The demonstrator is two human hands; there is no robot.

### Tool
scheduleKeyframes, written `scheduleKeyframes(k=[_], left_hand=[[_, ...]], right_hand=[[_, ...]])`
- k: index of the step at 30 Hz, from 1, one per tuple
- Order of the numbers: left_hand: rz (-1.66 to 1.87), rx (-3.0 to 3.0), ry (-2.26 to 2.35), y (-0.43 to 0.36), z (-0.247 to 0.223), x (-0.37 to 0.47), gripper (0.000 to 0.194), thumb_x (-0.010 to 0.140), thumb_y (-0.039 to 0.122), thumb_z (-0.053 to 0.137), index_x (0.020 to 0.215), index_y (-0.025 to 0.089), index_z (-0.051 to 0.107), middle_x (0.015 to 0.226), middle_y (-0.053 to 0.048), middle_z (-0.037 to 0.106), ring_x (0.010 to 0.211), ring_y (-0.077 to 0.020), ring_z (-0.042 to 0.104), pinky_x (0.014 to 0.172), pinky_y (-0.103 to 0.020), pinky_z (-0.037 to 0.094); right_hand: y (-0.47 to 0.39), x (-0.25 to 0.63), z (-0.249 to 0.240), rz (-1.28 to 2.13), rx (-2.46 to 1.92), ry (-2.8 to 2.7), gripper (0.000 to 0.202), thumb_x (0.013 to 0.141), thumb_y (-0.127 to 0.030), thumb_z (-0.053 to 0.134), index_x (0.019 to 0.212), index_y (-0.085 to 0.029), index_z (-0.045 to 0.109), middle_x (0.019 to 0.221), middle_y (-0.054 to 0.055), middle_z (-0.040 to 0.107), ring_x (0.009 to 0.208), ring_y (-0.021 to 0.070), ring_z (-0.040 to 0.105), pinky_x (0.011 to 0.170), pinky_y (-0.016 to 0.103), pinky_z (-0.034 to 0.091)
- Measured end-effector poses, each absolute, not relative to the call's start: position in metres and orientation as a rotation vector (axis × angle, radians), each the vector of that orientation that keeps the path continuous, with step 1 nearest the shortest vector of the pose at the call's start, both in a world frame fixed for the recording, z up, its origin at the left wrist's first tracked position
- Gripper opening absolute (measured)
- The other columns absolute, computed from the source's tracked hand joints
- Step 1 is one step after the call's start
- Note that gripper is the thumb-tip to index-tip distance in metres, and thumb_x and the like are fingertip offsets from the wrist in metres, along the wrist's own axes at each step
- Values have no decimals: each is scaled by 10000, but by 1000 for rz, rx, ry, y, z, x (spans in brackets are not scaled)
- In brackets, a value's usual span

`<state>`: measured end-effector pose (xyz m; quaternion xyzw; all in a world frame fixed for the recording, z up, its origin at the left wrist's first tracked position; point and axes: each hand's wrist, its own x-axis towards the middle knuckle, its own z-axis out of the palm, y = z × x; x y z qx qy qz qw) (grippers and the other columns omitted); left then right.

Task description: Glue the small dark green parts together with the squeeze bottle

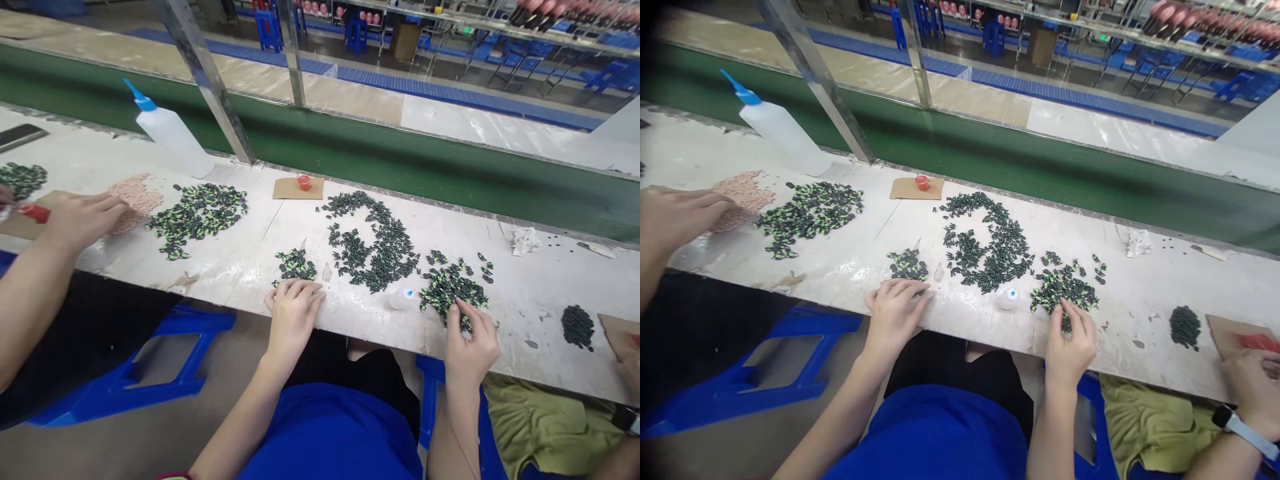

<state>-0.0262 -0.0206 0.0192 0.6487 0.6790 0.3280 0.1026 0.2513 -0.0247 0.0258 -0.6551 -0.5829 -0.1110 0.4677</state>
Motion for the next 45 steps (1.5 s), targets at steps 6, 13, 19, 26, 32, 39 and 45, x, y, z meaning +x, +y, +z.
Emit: scheduleKeyframes(k=[6, 13, 19, 26, 32, 39, 45], left_hand=[[833, 2062, 2139, -20, 8, -38, 115, 847, 171, 623, 889, 210, 723, 885, -61, 732, 865, -274, 526, 693, -388, 352], [868, 2083, 2082, -12, -3, -36, 199, 867, 91, 544, 907, 198, 707, 894, -74, 718, 838, -268, 507, 663, -367, 359], [847, 1975, 1801, -18, 4, -19, 214, 876, 105, 520, 864, 220, 700, 875, -38, 721, 835, -247, 535, 746, -379, 422], [864, 1861, 1654, -13, 2, 8, 170, 878, 154, 552, 878, 232, 704, 865, -25, 720, 868, -238, 549, 781, -377, 452], [1098, 1897, 1587, -8, -9, 4, 188, 883, 184, 558, 1007, 227, 693, 945, -47, 716, 916, -224, 566, 838, -377, 485], [1193, 1746, 1504, -10, -15, 1, 195, 843, 199, 623, 1027, 228, 681, 909, -41, 736, 900, -199, 650, 846, -366, 527], [1183, 1665, 1494, -8, -16, -1, 197, 824, 198, 648, 1014, 223, 693, 902, -44, 741, 881, -196, 689, 856, -365, 547]], right_hand=[[-18, 237, 11, -207, -1652, -1629, 447, 897, -503, 506, 1176, -175, 625, 1183, 162, 612, 1180, 337, 419, 945, 555, 380], [-18, 211, 2, 87, -1663, -1743, 374, 824, -557, 584, 985, -221, 610, 1153, 119, 642, 1188, 349, 406, 961, 561, 313], [-20, 205, 5, 633, -1479, -1438, 308, 773, -425, 682, 953, -213, 550, 1078, 108, 692, 1085, 278, 589, 898, 441, 452], [-20, 202, 3, 931, -1255, -941, 328, 684, -464, 706, 861, -188, 688, 703, 20, 675, 549, 150, 563, 505, 269, 434], [-19, 196, 2, 1061, -1215, -785, 252, 606, -377, 762, 765, -183, 737, 779, 63, 727, 691, 208, 650, 611, 316, 498], [-16, 176, 5, 780, -1453, -983, 275, 692, -421, 690, 627, -154, 684, 551, 17, 645, 522, 161, 567, 513, 273, 462], [-11, 170, 11, 780, -1517, -1033, 302, 702, -439, 658, 602, -153, 666, 524, 13, 621, 506, 153, 531, 496, 263, 440]])
